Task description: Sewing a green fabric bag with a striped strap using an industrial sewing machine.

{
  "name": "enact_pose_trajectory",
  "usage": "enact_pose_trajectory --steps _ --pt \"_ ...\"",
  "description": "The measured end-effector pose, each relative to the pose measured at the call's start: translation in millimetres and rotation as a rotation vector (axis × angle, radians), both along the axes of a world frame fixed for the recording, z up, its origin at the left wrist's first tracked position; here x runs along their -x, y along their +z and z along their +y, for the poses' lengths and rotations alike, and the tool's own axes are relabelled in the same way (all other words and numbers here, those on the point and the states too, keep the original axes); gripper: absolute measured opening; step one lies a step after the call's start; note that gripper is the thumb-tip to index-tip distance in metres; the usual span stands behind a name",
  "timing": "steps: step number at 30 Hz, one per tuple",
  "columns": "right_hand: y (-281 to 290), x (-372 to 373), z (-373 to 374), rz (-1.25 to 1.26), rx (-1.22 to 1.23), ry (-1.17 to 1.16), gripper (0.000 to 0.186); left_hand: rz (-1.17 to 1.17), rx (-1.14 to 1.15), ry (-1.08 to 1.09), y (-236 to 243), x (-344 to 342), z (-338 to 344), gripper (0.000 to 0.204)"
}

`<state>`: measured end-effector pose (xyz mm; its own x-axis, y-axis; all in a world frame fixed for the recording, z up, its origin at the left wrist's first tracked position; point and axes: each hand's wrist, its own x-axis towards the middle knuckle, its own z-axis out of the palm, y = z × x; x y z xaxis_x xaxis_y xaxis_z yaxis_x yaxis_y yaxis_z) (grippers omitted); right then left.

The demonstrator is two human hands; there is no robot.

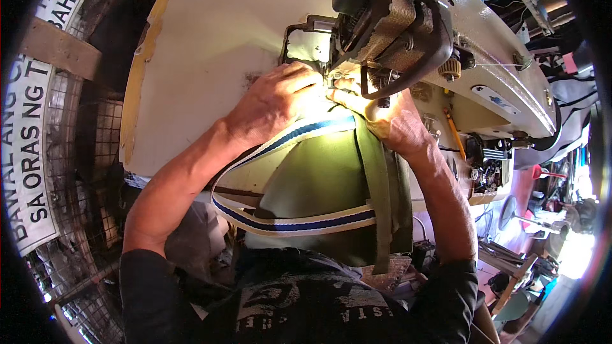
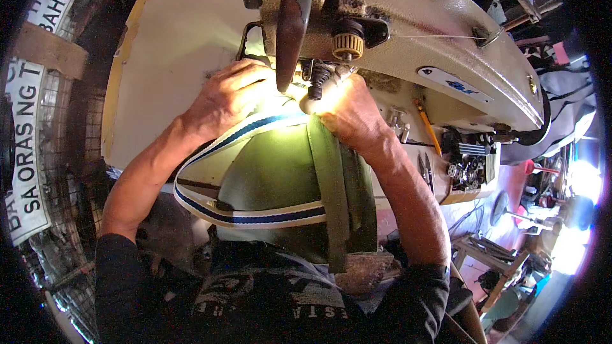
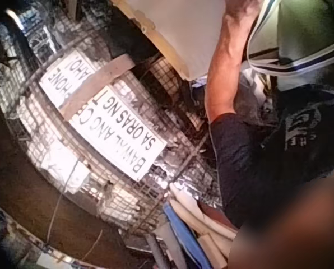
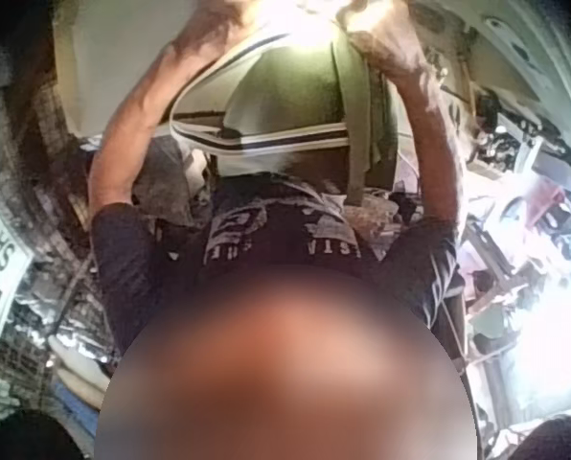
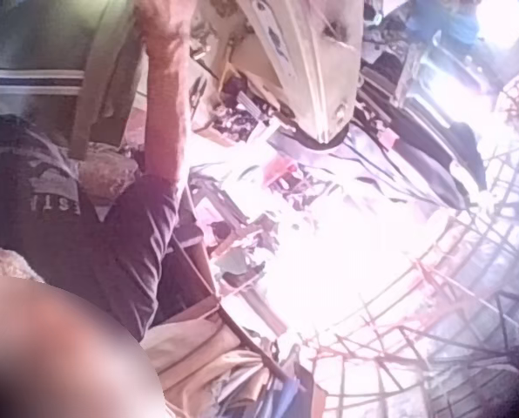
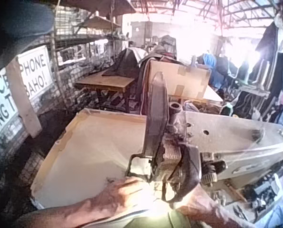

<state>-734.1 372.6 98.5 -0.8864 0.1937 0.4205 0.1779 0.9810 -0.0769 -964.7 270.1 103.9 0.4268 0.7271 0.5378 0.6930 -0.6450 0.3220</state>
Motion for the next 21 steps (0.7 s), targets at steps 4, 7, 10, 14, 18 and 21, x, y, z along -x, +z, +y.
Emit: enact_pose_trajectory --steps 4,7,10,14,18,21 --pt "-1 0 1 -0.011 0.064 -0.011 0.005 -0.193 0.141 -0.056 -10 -3 1 0.073" --pt "1 -3 2 -0.01 0.029 -0.018 0.004 -0.245 0.185 -0.041 -13 -3 1 0.089" --pt "2 -3 3 -0.016 0.029 -0.024 0.003 -0.11 0.05 0.008 -11 -5 1 0.075" --pt "0 0 3 0.054 0.078 -0.028 0.004 -0.086 0.043 0.035 -6 -9 1 0.062" --pt "14 -10 -1 -0.025 0.304 -0.088 0.006 -0.093 0.03 0.108 -7 -13 0 0.05" --pt "43 -35 -16 -0.175 0.065 -0.154 0.017 -0.101 -0.001 0.092 -8 -10 2 0.036"
